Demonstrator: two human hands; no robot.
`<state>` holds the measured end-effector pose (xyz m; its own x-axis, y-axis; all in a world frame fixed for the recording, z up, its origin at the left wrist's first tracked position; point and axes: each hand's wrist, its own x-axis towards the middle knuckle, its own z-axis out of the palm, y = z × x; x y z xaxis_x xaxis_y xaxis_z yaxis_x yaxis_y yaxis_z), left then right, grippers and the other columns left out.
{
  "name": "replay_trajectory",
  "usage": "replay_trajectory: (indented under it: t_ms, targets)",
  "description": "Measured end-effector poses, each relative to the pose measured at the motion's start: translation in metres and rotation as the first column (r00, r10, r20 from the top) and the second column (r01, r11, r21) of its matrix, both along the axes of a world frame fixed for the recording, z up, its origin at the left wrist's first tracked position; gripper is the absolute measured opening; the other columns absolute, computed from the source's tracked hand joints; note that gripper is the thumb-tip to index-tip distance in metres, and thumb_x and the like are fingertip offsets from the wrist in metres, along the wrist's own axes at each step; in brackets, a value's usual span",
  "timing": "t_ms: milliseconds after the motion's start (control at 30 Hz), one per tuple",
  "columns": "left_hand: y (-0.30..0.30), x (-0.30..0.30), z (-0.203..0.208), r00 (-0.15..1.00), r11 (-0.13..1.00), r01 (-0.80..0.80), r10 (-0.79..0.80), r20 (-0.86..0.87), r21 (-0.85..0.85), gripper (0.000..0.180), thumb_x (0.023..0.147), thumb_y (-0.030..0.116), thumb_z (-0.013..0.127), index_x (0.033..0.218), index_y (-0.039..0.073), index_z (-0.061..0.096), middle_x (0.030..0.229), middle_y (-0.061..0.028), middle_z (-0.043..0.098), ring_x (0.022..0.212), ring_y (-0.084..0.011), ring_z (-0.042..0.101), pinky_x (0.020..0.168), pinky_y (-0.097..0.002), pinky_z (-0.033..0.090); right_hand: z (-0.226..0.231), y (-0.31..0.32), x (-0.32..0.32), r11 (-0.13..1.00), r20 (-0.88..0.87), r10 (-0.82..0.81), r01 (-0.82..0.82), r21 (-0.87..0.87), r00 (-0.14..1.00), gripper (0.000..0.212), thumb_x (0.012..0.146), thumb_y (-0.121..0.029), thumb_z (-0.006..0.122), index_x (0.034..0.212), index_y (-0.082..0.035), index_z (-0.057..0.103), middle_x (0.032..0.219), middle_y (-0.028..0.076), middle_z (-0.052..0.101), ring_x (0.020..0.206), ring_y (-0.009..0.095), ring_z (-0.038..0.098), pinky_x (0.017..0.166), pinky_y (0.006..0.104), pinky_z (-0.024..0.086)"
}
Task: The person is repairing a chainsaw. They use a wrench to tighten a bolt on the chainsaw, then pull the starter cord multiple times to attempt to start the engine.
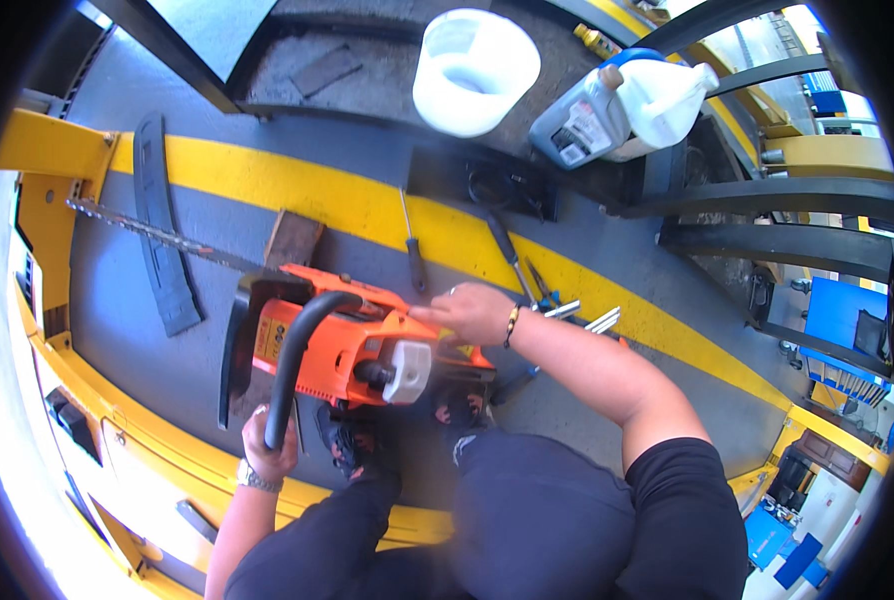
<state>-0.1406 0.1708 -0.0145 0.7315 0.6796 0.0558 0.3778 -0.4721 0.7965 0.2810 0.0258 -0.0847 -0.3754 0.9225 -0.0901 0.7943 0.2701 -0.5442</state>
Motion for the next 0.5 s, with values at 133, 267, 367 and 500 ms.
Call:
replay_trajectory:
  t_ms: [133, 267, 367, 500]
  targets:
    - [0.002, -0.006, -0.004, 0.998, 0.997, 0.056, -0.057, 0.013, 0.044, 0.018, 0.086, 0.0, 0.065, 0.098, 0.003, 0.052, 0.073, -0.016, 0.058, 0.059, -0.0377, 0.058, 0.056, -0.0451, 0.047, 0.003, 0.007, 0.0, 0.999, 0.001, 0.028, -0.027, -0.035, 1.0, 0.081, 0.081, -0.038, 0.084, 0.151, -0.021, 0.048, 0.106, 0.009, 0.061, 0.084, 0.032, 0.067, 0.077, 0.0438, 0.055]
    - [0.002, 0.002, -0.005, 0.997, 0.996, 0.061, -0.063, 0.035, 0.063, 0.018, 0.084, -0.001, 0.064, 0.096, 0.003, 0.051, 0.073, -0.0156, 0.057, 0.058, -0.0369, 0.058, 0.055, -0.0444, 0.047, 0.0, 0.002, 0.002, 1.0, -0.078, -0.008, 0.008, 0.0, 0.997, 0.077, 0.081, -0.034, 0.085, 0.147, -0.02, 0.049, 0.111, 0.009, 0.059, 0.087, 0.033, 0.068, 0.077, 0.0442, 0.056]
    - [0.001, -0.001, -0.006, 0.997, 0.995, 0.061, -0.064, 0.046, 0.073, 0.018, 0.084, 0.0, 0.064, 0.096, 0.002, 0.051, 0.072, -0.0154, 0.057, 0.057, -0.037, 0.057, 0.055, -0.0445, 0.046, -0.004, 0.006, 0.001, 0.994, -0.148, 0.006, 0.011, 0.113, 0.989, 0.069, 0.081, -0.03, 0.085, 0.141, -0.018, 0.052, 0.112, 0.01, 0.059, 0.088, 0.032, 0.068, 0.076, 0.0436, 0.057]
    - [0.001, -0.009, -0.009, 0.998, 0.987, 0.067, -0.068, 0.0, 0.146, 0.017, 0.085, 0.002, 0.064, 0.097, 0.002, 0.052, 0.073, -0.0161, 0.057, 0.057, -0.0385, 0.057, 0.055, -0.045, 0.047, -0.013, 0.014, 0.0, 0.979, -0.14, 0.035, -0.005, 0.203, 0.99, 0.061, 0.082, -0.034, 0.083, 0.135, -0.016, 0.057, 0.108, 0.01, 0.059, 0.084, 0.031, 0.067, 0.071, 0.0426, 0.056]
